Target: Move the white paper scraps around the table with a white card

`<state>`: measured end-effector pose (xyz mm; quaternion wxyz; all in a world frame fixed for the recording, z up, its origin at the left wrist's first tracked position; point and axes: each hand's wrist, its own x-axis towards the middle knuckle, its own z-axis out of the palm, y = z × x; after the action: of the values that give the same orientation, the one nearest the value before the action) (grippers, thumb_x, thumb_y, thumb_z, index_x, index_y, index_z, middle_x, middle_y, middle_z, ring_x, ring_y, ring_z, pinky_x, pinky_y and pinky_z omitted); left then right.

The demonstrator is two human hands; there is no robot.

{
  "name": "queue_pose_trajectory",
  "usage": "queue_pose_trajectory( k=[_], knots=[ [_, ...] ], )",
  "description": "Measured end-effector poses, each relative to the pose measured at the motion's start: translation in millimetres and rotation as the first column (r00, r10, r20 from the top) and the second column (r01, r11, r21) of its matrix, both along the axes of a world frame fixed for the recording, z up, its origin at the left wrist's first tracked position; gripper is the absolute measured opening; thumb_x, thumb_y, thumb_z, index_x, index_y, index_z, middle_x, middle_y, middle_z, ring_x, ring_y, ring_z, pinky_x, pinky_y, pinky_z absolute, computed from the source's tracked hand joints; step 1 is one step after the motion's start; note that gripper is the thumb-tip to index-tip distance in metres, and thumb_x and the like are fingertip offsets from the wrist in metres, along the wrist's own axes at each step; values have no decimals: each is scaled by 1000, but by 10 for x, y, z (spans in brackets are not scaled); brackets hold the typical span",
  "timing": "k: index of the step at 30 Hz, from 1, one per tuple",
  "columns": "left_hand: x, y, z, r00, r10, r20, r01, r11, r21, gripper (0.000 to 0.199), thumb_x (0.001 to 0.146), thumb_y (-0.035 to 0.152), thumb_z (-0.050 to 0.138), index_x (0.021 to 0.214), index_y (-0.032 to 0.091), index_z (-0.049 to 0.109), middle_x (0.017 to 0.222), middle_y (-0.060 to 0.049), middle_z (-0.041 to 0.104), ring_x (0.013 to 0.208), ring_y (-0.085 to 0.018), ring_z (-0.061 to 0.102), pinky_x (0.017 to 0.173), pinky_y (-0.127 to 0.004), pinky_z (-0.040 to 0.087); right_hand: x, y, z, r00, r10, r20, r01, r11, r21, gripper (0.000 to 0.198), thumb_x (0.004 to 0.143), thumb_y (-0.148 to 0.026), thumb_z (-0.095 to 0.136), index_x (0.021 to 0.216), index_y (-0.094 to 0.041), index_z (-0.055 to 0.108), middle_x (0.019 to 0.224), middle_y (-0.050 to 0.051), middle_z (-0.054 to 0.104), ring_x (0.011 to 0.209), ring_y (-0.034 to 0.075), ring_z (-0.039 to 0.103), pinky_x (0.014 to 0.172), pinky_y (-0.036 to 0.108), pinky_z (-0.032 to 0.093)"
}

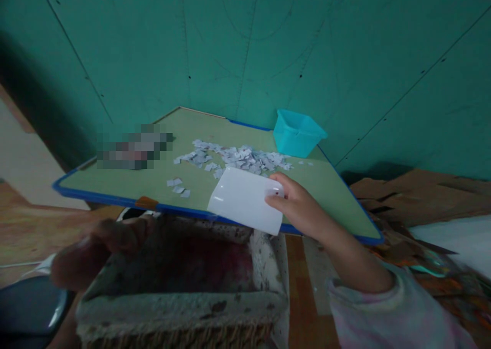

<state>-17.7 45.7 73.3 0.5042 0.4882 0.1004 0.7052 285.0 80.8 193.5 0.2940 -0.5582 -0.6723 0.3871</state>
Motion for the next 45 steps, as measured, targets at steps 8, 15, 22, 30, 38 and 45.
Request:
queue_pose_trajectory(
  k=[8,15,22,30,38,45],
  knots=[
    [6,4,74,1000,-11,-12,12,998,57,27,85,34,50,70,18,65,52,-3,54,51,-19,48,56,-36,39,-152,77,59,1000,1,-5,0,994,107,23,72,-32,59,92,-24,52,77,1,58,69,19,57,58,30,45],
    [-40,5,11,998,-51,-29,53,994,92,28,87,33,48,74,16,65,57,-4,58,56,-18,51,59,-36,40,-533,225,9,984,55,170,-106,947,302,25,77,-25,52,102,-21,52,87,4,62,76,19,59,64,32,47],
    [-50,-1,10,999,-50,-13,51,997,61,28,86,32,47,73,16,66,55,-3,57,54,-19,50,57,-37,38,-406,193,26,964,23,264,-104,950,296,21,77,-24,51,97,-21,54,79,2,61,73,20,59,63,32,46],
    [76,-38,107,997,79,26,-78,996,-33,28,84,33,53,62,19,65,45,-1,51,45,-18,43,56,-37,36,-312,207,76,937,-160,311,-1,889,459,25,75,-26,54,99,-21,55,87,5,65,74,22,60,63,33,46],
    [-47,-25,19,999,37,-28,-37,999,-9,28,84,34,50,67,20,66,47,-2,54,46,-19,46,57,-39,39,-629,146,-24,950,-28,312,-116,893,436,25,79,-25,51,103,-21,55,90,6,66,76,21,60,66,32,47],
    [-39,-35,56,997,70,-33,-70,998,-3,28,84,37,54,65,20,66,47,-2,53,45,-19,44,56,-39,36,-269,97,36,924,-159,347,-5,904,427,24,76,-29,53,98,-21,56,84,5,64,70,22,59,62,34,45]
  ],
)
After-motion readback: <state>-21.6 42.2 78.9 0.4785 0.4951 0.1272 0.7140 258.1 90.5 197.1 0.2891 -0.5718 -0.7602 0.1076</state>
